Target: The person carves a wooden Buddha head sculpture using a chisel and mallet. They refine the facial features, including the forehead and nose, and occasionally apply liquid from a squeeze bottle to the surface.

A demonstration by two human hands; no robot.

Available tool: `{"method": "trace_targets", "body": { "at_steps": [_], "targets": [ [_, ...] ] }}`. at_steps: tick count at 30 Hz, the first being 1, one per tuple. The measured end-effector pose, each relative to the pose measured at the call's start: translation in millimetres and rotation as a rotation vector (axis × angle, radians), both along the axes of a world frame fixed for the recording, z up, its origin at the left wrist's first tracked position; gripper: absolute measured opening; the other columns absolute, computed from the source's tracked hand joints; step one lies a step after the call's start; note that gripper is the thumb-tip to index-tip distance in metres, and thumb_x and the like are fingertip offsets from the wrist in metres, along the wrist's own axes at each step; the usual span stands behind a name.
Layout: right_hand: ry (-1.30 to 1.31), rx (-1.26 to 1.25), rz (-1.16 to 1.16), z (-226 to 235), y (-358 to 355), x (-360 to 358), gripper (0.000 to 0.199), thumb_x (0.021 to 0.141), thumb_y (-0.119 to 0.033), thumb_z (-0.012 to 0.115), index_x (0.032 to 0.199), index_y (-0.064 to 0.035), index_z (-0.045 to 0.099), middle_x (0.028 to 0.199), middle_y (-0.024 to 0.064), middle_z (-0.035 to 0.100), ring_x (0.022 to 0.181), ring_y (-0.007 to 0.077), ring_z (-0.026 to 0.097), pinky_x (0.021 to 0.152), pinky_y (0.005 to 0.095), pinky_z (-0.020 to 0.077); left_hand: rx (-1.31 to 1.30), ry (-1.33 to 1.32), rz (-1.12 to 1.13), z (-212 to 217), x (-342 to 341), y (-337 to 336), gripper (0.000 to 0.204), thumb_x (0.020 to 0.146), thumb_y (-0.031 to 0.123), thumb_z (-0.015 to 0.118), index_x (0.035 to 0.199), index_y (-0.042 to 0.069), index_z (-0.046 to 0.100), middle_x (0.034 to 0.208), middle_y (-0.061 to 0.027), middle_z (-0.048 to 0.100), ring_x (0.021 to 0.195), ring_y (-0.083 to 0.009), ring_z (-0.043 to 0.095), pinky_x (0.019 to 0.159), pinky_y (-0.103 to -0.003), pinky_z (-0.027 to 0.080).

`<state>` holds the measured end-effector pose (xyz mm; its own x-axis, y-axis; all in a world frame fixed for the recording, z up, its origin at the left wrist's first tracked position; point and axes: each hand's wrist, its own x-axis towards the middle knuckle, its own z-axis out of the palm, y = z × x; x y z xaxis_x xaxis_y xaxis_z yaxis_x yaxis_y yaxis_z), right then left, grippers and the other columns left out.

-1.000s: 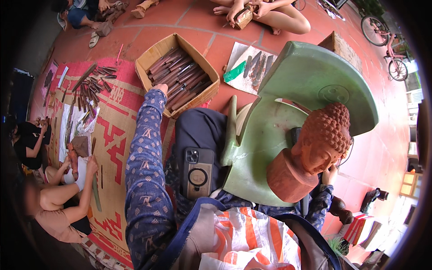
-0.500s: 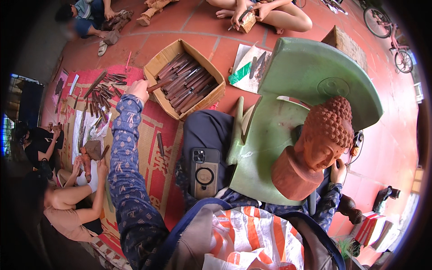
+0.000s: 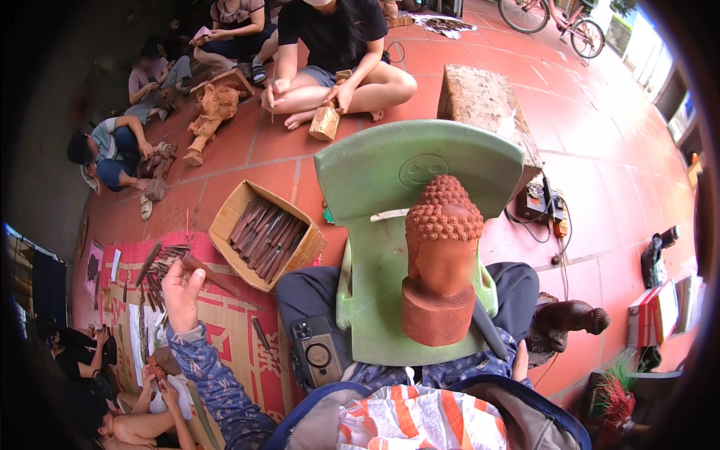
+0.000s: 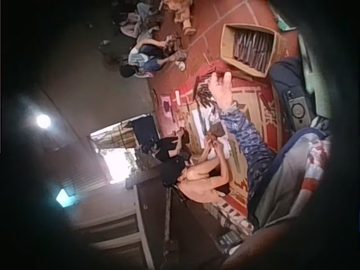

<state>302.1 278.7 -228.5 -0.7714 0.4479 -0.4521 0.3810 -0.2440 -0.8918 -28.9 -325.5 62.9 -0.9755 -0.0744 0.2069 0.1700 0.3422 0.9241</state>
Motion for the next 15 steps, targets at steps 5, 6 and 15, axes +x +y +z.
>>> {"method": "trace_targets", "body": {
  "at_steps": [5, 6, 15],
  "targets": [
    [-0.428, 0.242, 0.250, -42.5, -2.9, 32.4, 0.045, 0.097, -0.030, 0.039, 0.133, -0.0036, 0.041, 0.130, 0.0175, 0.048, 0.119, 0.0321, 0.048, 0.098, 0.0383, 0.0401, 0.112, 0.184, -0.060, 35.1, 9.2, 81.7, 0.025, 0.100, 0.024, 0.041, 0.115, 0.004, 0.039, 0.068, -0.0025, 0.048, 0.054, -0.0077, 0.051, 0.051, -0.019, 0.045],
    [-0.509, 0.347, 0.297, -48.3, -3.8, 37.1, 0.045, 0.097, -0.029, 0.040, 0.133, -0.0037, 0.041, 0.129, 0.0177, 0.048, 0.119, 0.0324, 0.049, 0.098, 0.0387, 0.0405, 0.144, 0.149, -0.154, 35.3, 10.3, 92.0, 0.026, 0.100, 0.025, 0.042, 0.113, 0.003, 0.038, 0.068, -0.0029, 0.049, 0.055, -0.0062, 0.049, 0.051, -0.019, 0.045],
    [-0.778, 0.642, 0.510, -90.5, -30.9, 60.1, 0.044, 0.093, -0.025, 0.043, 0.132, -0.0050, 0.042, 0.125, 0.0188, 0.048, 0.115, 0.0355, 0.051, 0.094, 0.0426, 0.0445, -0.174, 0.363, -0.940, 30.2, 31.7, 205.5, 0.040, 0.083, 0.024, 0.071, 0.112, 0.001, 0.056, 0.077, -0.0079, 0.061, 0.054, -0.0163, 0.055, 0.048, -0.029, 0.045]
  ]
}}
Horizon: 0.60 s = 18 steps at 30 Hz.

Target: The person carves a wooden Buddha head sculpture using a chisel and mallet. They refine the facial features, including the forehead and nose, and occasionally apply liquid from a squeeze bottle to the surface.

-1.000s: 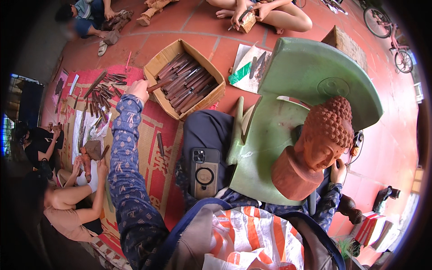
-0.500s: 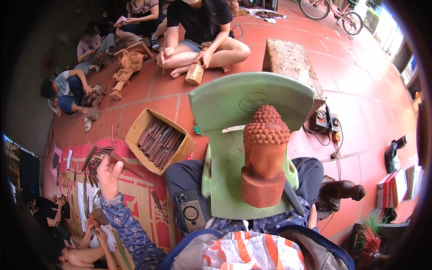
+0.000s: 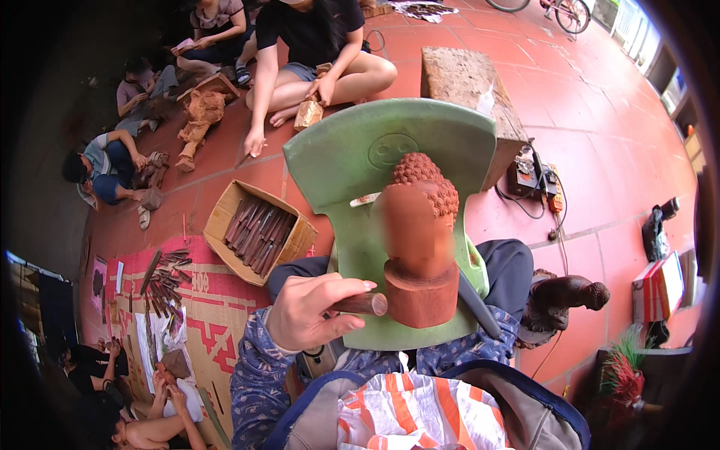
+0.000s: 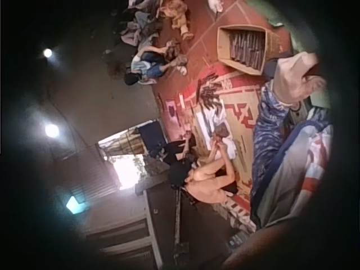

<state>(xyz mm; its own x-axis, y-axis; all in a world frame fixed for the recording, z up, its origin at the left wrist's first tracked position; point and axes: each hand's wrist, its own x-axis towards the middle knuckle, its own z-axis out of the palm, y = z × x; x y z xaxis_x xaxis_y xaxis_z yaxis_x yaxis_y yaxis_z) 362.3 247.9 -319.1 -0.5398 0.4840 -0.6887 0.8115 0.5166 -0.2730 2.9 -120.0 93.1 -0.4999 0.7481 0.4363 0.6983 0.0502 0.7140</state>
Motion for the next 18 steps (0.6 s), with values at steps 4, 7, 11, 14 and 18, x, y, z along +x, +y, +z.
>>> {"method": "trace_targets", "body": {
  "at_steps": [4, 7, 11, 14, 18],
  "targets": [
    [-0.053, 0.052, 0.047, -6.2, -7.7, 9.9, 0.044, 0.091, -0.024, 0.045, 0.131, -0.0055, 0.043, 0.124, 0.0194, 0.048, 0.113, 0.0369, 0.051, 0.092, 0.0443, 0.0462, -0.094, 0.092, -0.163, -13.3, 4.1, 19.7, 0.052, 0.071, 0.026, 0.076, 0.114, 0.002, 0.059, 0.066, -0.0049, 0.054, 0.049, -0.0179, 0.052, 0.044, -0.030, 0.039],
    [-0.049, 0.148, -0.072, -12.5, -7.6, 1.3, 0.044, 0.090, -0.022, 0.046, 0.131, -0.0060, 0.043, 0.122, 0.0197, 0.048, 0.112, 0.0380, 0.052, 0.090, 0.0456, 0.0475, 0.017, 0.098, -0.045, -33.0, 10.8, 18.6, 0.049, 0.080, 0.042, 0.070, 0.105, 0.000, 0.061, 0.056, -0.0021, 0.049, 0.043, -0.0132, 0.045, 0.041, -0.025, 0.031],
    [-0.010, 0.471, -0.371, -17.5, -13.7, -0.7, 0.046, 0.082, -0.023, 0.052, 0.125, -0.0106, 0.047, 0.115, 0.0185, 0.047, 0.104, 0.0360, 0.055, 0.078, 0.0485, 0.0516, -0.067, -0.025, 0.124, -39.8, 16.3, 5.1, 0.059, 0.085, 0.052, 0.061, 0.106, -0.004, 0.057, 0.061, -0.0002, 0.045, 0.052, -0.0053, 0.037, 0.048, -0.022, 0.027],
    [-0.056, 0.607, -0.355, -23.6, -14.3, 5.5, 0.041, 0.082, -0.024, 0.052, 0.121, -0.0113, 0.052, 0.115, 0.0183, 0.049, 0.107, 0.0355, 0.054, 0.077, 0.0463, 0.0514, -0.039, 0.014, 0.136, -39.8, 15.5, 17.8, 0.059, 0.086, 0.052, 0.060, 0.106, -0.003, 0.057, 0.060, 0.0002, 0.044, 0.052, -0.0048, 0.037, 0.047, -0.021, 0.023],
    [0.004, 0.478, -0.165, -11.5, -19.3, 0.9, 0.036, 0.081, -0.029, 0.053, 0.111, -0.0107, 0.059, 0.111, 0.0186, 0.054, 0.108, 0.0365, 0.052, 0.077, 0.0472, 0.0500, -0.039, 0.017, 0.130, -34.5, 16.2, 23.0, 0.056, 0.084, 0.051, 0.063, 0.103, -0.002, 0.059, 0.059, -0.0012, 0.045, 0.050, -0.0086, 0.038, 0.047, -0.023, 0.026]
  ]
}}
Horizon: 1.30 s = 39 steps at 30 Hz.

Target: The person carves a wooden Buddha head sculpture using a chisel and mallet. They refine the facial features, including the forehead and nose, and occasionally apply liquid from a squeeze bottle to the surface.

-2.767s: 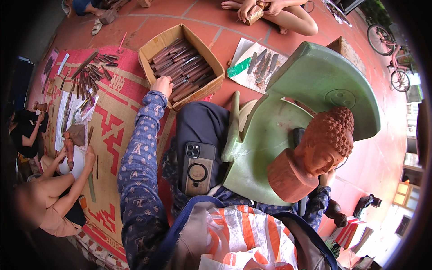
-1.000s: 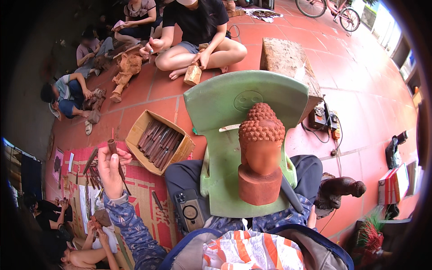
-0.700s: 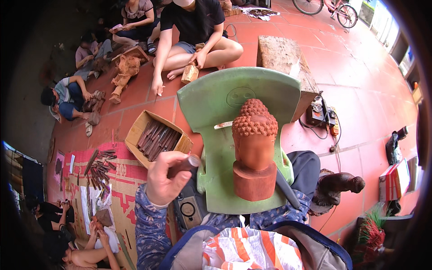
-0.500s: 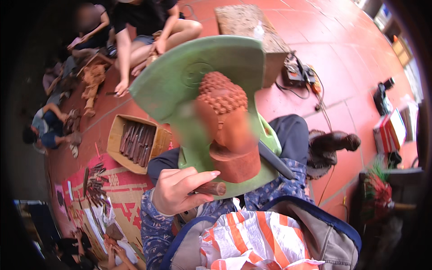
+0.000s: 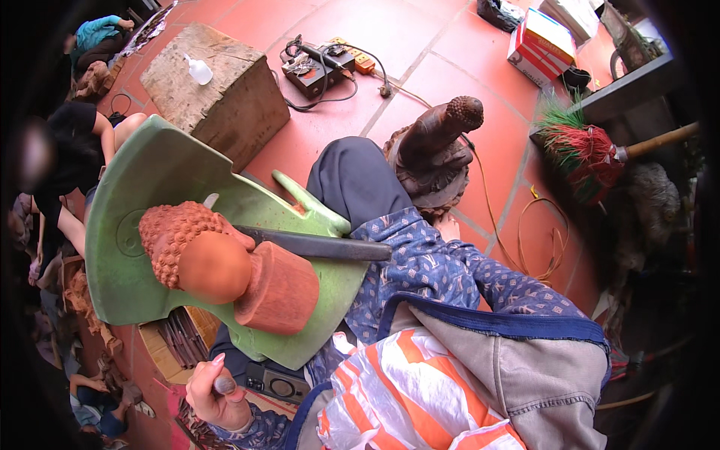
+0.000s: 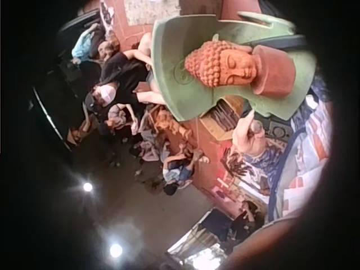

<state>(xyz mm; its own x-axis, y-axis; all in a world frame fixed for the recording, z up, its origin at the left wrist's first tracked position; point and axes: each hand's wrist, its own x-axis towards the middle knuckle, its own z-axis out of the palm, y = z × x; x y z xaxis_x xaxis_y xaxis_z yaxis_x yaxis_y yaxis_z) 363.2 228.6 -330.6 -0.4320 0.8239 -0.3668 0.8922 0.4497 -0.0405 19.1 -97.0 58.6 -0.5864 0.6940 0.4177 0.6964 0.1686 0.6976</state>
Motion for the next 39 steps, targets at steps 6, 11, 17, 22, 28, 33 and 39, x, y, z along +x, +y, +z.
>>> {"method": "trace_targets", "body": {
  "at_steps": [6, 11, 17, 22, 28, 33, 39],
  "targets": [
    [0.212, -0.685, -0.196, 34.1, -1.6, -29.0, 0.035, 0.084, -0.028, 0.052, 0.111, -0.0065, 0.061, 0.121, 0.0192, 0.058, 0.114, 0.0319, 0.053, 0.090, 0.0427, 0.0462, -0.039, 0.008, 0.047, 2.7, 3.1, -0.2, 0.060, 0.086, 0.053, 0.060, 0.106, -0.004, 0.057, 0.059, -0.0009, 0.044, 0.053, -0.0067, 0.038, 0.051, -0.022, 0.027],
    [0.306, -0.856, -0.089, 79.3, 11.3, -35.9, 0.035, 0.084, -0.025, 0.053, 0.111, -0.0043, 0.061, 0.117, 0.0189, 0.060, 0.108, 0.0327, 0.057, 0.088, 0.0416, 0.0473, -0.016, 0.010, 0.023, 4.7, 0.2, 1.3, 0.061, 0.086, 0.054, 0.058, 0.105, -0.003, 0.058, 0.060, -0.0010, 0.045, 0.053, -0.0066, 0.039, 0.050, -0.021, 0.027],
    [0.418, -0.928, 0.200, 174.3, 36.6, -38.9, 0.034, 0.084, -0.021, 0.055, 0.112, -0.0017, 0.061, 0.112, 0.0187, 0.063, 0.100, 0.0336, 0.061, 0.086, 0.0402, 0.0487, 0.040, -0.069, 0.000, 2.7, -4.2, 3.2, 0.054, 0.080, 0.052, 0.066, 0.099, 0.002, 0.062, 0.055, 0.0003, 0.047, 0.047, -0.0093, 0.042, 0.044, -0.023, 0.028],
    [0.417, -0.347, 0.492, 308.6, 30.2, -114.6, 0.023, 0.083, -0.018, 0.057, 0.093, 0.0011, 0.065, 0.083, 0.0224, 0.065, 0.082, 0.0359, 0.065, 0.074, 0.0421, 0.0521, 0.064, 0.026, -0.227, 9.1, -7.2, 16.7, 0.046, 0.083, 0.042, 0.067, 0.107, 0.003, 0.062, 0.054, -0.0009, 0.048, 0.041, -0.0119, 0.044, 0.040, -0.025, 0.032],
    [0.636, -0.273, 0.972, 320.0, -4.4, -202.5, 0.057, 0.075, -0.023, 0.070, 0.124, -0.0019, 0.050, 0.102, 0.0178, 0.054, 0.097, 0.0360, 0.056, 0.083, 0.0427, 0.0473, 0.011, 0.118, -0.579, 34.5, 8.1, 49.1, 0.037, 0.084, 0.018, 0.065, 0.115, -0.001, 0.059, 0.071, -0.0095, 0.061, 0.057, -0.0226, 0.059, 0.051, -0.031, 0.046],
    [0.540, -0.204, 1.002, 294.4, -47.8, -241.0, 0.061, 0.067, -0.019, 0.073, 0.120, 0.0000, 0.047, 0.102, 0.0203, 0.053, 0.097, 0.0376, 0.057, 0.079, 0.0418, 0.0509, 0.101, 0.267, -0.594, 44.3, 21.6, 59.2, 0.042, 0.062, 0.015, 0.079, 0.102, 0.012, 0.065, 0.069, 0.0002, 0.057, 0.053, -0.0154, 0.055, 0.046, -0.026, 0.040],
    [0.558, -0.339, 0.929, 294.1, -38.4, -243.1, 0.051, 0.072, -0.028, 0.068, 0.110, 0.0030, 0.056, 0.099, 0.0233, 0.057, 0.092, 0.0385, 0.060, 0.077, 0.0419, 0.0504, 0.182, 0.308, -0.623, 46.8, 25.9, 55.2, 0.037, 0.071, 0.011, 0.069, 0.108, 0.014, 0.064, 0.080, -0.0001, 0.052, 0.066, -0.0152, 0.052, 0.060, -0.027, 0.042]
  ]
}}
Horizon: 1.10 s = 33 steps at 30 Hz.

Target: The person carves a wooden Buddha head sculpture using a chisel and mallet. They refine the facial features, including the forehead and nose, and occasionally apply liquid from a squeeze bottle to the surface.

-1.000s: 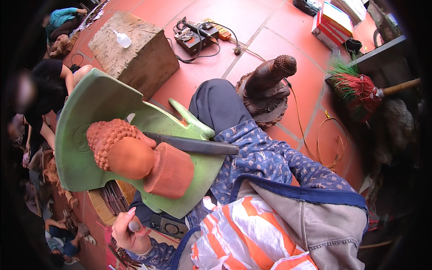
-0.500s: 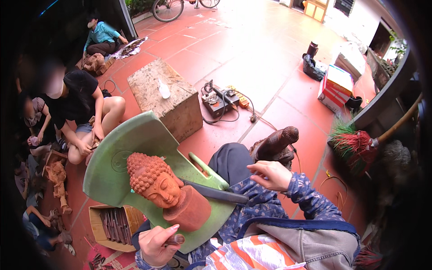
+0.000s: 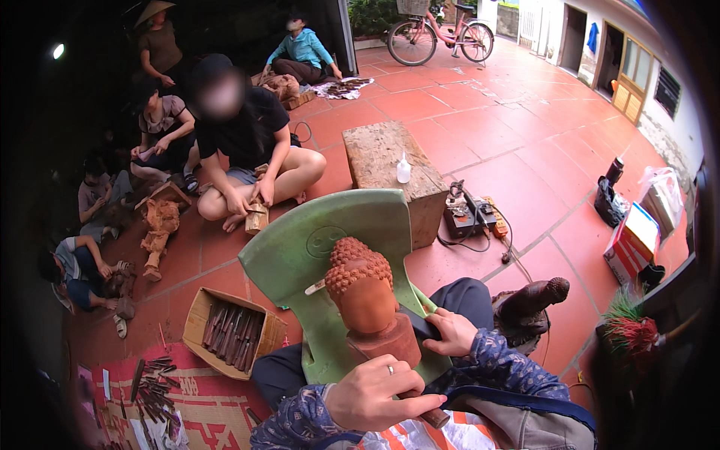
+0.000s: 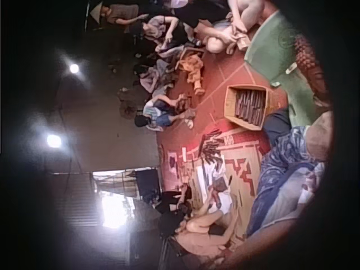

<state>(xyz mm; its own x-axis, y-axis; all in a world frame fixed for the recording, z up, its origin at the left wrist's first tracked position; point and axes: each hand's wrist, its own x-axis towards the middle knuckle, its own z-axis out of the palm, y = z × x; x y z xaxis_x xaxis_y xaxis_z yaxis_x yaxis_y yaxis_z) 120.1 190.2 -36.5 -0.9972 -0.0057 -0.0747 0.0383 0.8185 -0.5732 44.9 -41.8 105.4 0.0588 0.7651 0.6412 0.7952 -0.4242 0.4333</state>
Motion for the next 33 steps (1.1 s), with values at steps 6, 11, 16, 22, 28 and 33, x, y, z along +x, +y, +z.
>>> {"method": "trace_targets", "body": {
  "at_steps": [6, 11, 16, 22, 28, 33],
  "targets": [
    [-0.199, -0.571, -0.172, 17.3, 30.6, 39.6, 0.049, 0.077, -0.024, 0.071, 0.114, 0.0049, 0.055, 0.096, 0.0153, 0.064, 0.088, 0.0198, 0.061, 0.078, 0.0312, 0.0480, -0.043, -0.060, -0.067, 0.7, -3.1, 6.1, 0.053, 0.063, 0.046, 0.074, 0.099, 0.010, 0.061, 0.076, -0.0003, 0.048, 0.064, -0.0164, 0.050, 0.057, -0.030, 0.037],
    [-0.217, -1.000, -0.250, 16.6, 26.3, 61.6, 0.042, 0.079, -0.008, 0.065, 0.116, 0.0014, 0.049, 0.093, 0.0041, 0.057, 0.083, 0.0085, 0.054, 0.069, 0.0234, 0.0467, -0.087, -0.037, 0.019, -8.8, 0.4, 6.5, 0.052, 0.063, 0.052, 0.071, 0.091, 0.009, 0.060, 0.072, 0.0000, 0.046, 0.060, -0.0156, 0.049, 0.050, -0.029, 0.034],
    [-0.021, -1.304, -0.236, 17.0, 17.9, 64.1, 0.053, 0.073, -0.007, 0.063, 0.121, -0.0010, 0.041, 0.090, 0.0066, 0.053, 0.071, 0.0115, 0.054, 0.060, 0.0230, 0.0457, -0.015, -0.108, -0.019, -16.5, 2.1, 17.3, 0.053, 0.068, 0.061, 0.063, 0.078, 0.009, 0.059, 0.061, 0.0016, 0.041, 0.048, -0.0147, 0.040, 0.045, -0.029, 0.027],
    [0.019, -1.211, -0.316, 45.3, 21.6, 64.1, 0.039, 0.075, -0.009, 0.070, 0.104, 0.0001, 0.046, 0.072, 0.0062, 0.055, 0.055, 0.0119, 0.053, 0.051, 0.0245, 0.0460, 0.031, -0.180, -0.071, -18.4, 14.9, 27.9, 0.049, 0.062, 0.055, 0.066, 0.074, 0.010, 0.051, 0.070, -0.0016, 0.041, 0.061, -0.0173, 0.045, 0.052, -0.030, 0.031],
    [0.354, -0.713, -0.193, 59.1, 27.3, 70.4, 0.029, 0.071, 0.006, 0.064, 0.090, -0.0034, 0.045, 0.069, 0.0060, 0.051, 0.061, 0.0134, 0.048, 0.054, 0.0270, 0.0394, 0.086, -0.201, -0.094, -21.6, 16.6, 34.2, 0.051, 0.066, 0.059, 0.064, 0.073, 0.010, 0.050, 0.072, -0.0016, 0.042, 0.063, -0.0180, 0.044, 0.055, -0.031, 0.032],
    [0.320, -0.254, -0.152, 67.4, 30.0, 68.2, 0.034, 0.070, 0.007, 0.063, 0.089, -0.0068, 0.039, 0.069, 0.0057, 0.048, 0.059, 0.0145, 0.045, 0.058, 0.0288, 0.0374, 0.093, -0.231, -0.088, -24.2, 17.1, 34.8, 0.055, 0.075, 0.064, 0.054, 0.071, 0.009, 0.052, 0.069, -0.0010, 0.045, 0.059, -0.0185, 0.045, 0.059, -0.033, 0.032]
  ]
}}
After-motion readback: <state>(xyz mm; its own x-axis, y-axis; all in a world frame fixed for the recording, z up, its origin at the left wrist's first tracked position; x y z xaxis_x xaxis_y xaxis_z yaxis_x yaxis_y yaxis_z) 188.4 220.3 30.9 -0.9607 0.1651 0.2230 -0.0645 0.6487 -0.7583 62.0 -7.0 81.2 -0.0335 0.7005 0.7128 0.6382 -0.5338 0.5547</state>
